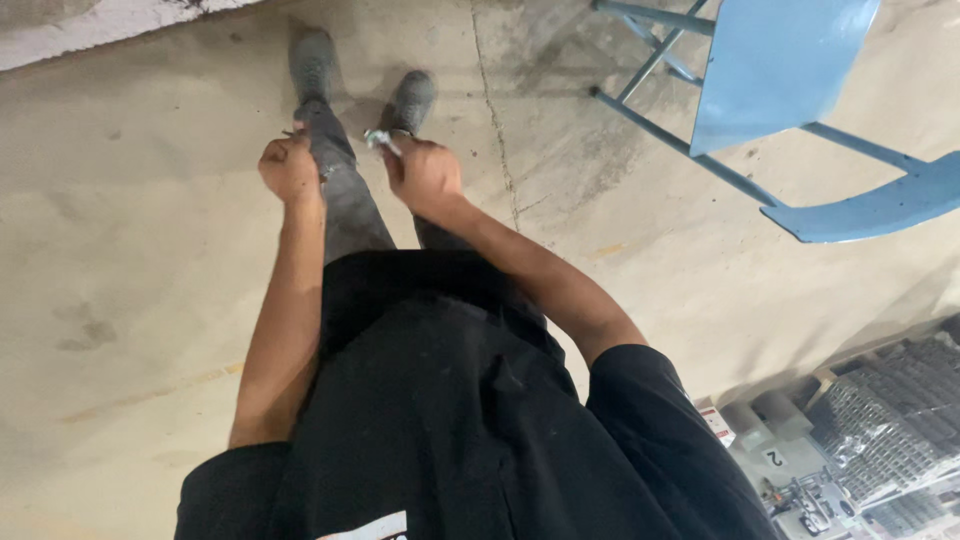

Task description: The person sits on the floor and applies adhesive from a tube to small black rotor components, working on one component at a time on their lap. They pick each rotor from a blister tray, squeeze the tube onto it, and place it back into the tray.

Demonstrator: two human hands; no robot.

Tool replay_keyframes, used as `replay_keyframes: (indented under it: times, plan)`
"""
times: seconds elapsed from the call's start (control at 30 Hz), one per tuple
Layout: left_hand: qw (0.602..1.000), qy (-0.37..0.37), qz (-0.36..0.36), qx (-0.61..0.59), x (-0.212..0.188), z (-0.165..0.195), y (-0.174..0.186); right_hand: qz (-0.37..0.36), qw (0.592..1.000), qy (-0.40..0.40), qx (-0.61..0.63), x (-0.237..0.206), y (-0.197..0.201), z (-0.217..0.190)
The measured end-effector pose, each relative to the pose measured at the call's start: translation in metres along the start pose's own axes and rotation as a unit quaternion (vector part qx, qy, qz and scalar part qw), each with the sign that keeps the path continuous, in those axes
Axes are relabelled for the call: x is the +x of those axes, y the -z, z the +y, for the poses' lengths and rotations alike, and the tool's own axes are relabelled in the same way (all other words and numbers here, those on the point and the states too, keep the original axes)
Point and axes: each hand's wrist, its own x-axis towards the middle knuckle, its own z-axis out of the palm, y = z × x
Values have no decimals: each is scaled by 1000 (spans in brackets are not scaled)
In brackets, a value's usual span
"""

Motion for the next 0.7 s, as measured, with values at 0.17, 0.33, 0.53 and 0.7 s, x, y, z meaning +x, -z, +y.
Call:
replay_keyframes:
  times: [0.17,0.33,0.53,0.7]
  plan:
    - [997,-47,-51,39,12,-21,38,17,739,-218,637,104,-4,32]
    - [984,-109,-80,111,-2,-39,53,124,822,-294,471,145,16,58]
    - [939,-276,-193,62,-23,16,7,162,915,-60,364,73,40,29]
    - [827,-505,-188,161,8,84,-57,270,939,91,193,25,112,53]
